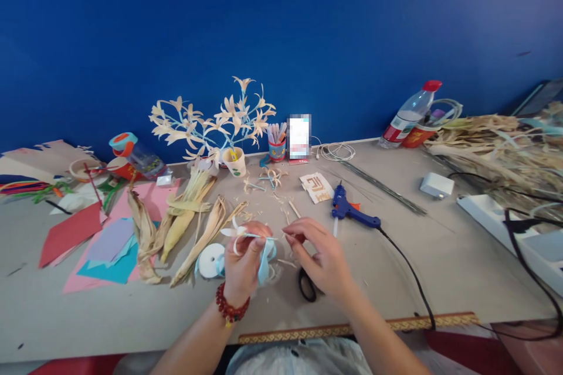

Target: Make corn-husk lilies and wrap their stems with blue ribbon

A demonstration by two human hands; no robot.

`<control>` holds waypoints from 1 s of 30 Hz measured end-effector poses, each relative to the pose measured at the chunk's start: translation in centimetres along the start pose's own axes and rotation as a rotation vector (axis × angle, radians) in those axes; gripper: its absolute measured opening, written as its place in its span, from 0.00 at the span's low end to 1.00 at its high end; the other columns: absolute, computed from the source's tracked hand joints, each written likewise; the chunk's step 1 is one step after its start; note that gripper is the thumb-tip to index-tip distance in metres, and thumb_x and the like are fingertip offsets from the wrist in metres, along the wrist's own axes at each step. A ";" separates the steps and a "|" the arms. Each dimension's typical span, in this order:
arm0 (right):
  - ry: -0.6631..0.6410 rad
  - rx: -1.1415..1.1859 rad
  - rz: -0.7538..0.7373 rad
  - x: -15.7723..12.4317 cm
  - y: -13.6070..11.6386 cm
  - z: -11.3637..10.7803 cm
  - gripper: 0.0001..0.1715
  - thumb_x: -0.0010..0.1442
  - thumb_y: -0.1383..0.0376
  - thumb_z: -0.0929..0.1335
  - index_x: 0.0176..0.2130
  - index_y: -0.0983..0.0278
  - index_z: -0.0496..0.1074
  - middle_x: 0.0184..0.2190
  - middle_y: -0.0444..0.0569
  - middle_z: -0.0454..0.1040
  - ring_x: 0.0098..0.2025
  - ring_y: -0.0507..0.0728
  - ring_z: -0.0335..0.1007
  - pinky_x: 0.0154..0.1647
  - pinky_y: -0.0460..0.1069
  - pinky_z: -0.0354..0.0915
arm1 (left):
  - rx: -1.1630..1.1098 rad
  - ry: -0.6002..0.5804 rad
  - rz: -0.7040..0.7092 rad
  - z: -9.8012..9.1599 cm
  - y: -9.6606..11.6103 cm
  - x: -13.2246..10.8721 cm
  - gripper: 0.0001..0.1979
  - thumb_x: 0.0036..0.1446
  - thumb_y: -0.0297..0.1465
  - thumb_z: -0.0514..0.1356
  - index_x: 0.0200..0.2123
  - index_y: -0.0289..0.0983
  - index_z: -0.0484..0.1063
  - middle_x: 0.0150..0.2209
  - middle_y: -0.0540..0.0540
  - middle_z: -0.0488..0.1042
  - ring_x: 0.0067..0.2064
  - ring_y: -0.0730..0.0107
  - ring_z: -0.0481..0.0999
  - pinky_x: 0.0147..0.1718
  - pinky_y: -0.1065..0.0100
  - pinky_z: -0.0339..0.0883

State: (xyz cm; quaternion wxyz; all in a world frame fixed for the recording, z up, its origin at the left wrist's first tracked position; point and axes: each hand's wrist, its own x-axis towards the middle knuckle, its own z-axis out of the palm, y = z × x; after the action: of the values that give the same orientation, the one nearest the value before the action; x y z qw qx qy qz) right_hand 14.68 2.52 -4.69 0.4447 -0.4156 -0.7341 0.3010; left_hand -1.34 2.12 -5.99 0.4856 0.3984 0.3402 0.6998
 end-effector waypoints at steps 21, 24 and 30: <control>-0.120 -1.040 0.240 -1.8 10.3 -10.3 0.28 0.54 0.72 0.64 0.55 0.68 0.67 0.53 0.56 0.69 0.48 0.65 0.67 0.49 0.57 0.64 | -0.018 -0.041 -0.112 0.0 -0.1 0.1 0.08 0.49 0.33 0.68 0.24 0.37 0.75 0.25 0.49 0.71 0.31 0.68 0.72 0.35 0.66 0.68; -0.149 -1.055 0.241 -1.5 10.7 -10.2 0.29 0.53 0.74 0.63 0.55 0.68 0.67 0.55 0.57 0.69 0.45 0.63 0.70 0.46 0.55 0.65 | -0.039 -0.043 -0.106 -0.2 -0.2 0.3 0.06 0.49 0.32 0.68 0.25 0.37 0.75 0.25 0.49 0.72 0.32 0.68 0.72 0.36 0.66 0.68; -0.020 -0.864 0.179 -0.8 8.2 -9.9 0.21 0.57 0.71 0.64 0.51 0.64 0.70 0.53 0.57 0.71 0.50 0.66 0.69 0.47 0.57 0.65 | -0.044 -0.011 -0.118 -0.3 -0.5 0.3 0.07 0.48 0.32 0.68 0.25 0.38 0.74 0.25 0.50 0.72 0.31 0.68 0.72 0.38 0.63 0.69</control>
State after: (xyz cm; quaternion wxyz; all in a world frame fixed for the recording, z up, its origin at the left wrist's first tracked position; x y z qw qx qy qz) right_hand 26.61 6.37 -7.48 0.1953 -0.6226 -0.7578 0.0078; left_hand -1.46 2.57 -6.50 0.5366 0.3706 0.3448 0.6752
